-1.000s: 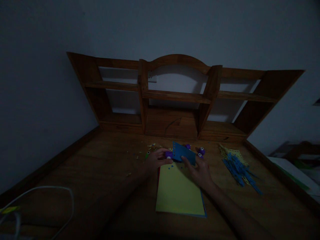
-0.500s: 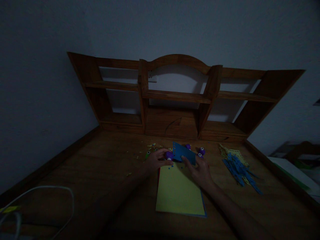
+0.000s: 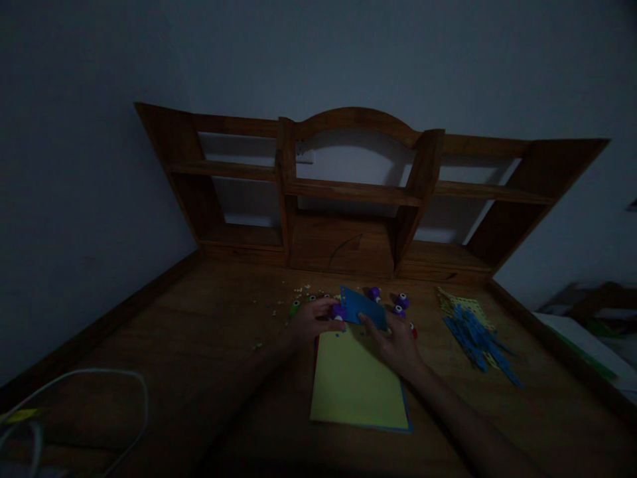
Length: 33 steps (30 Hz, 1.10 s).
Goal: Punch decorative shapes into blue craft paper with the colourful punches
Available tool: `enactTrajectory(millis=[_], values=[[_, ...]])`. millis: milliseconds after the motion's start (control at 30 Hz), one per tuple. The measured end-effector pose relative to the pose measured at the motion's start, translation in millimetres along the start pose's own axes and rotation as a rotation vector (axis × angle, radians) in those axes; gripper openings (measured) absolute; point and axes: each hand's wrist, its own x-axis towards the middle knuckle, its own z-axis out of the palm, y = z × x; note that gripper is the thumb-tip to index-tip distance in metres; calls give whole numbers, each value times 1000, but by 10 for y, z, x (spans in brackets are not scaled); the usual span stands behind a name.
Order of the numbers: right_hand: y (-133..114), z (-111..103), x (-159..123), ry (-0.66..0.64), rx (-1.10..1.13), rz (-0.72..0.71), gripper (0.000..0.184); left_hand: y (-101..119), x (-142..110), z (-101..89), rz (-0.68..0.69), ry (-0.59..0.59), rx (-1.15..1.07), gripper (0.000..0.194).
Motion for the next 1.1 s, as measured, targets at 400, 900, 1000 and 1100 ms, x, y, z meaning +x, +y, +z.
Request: enactTrajectory(millis=[400,900,1000,1100], values=[[-10,-11,-5,19,-6,-14,22,-29,0,13,3,-41,-12,53],[8,-2,-25,9,-15,-9,19,60,-38,36,-40,-106,-58,50],[20,-2,-29,25,-23,1,19,62,-42,39,-25,-125,-64,48],[14,-5,-27,4,-4,4,21,41,-39,35,-11,-133,-50,47]])
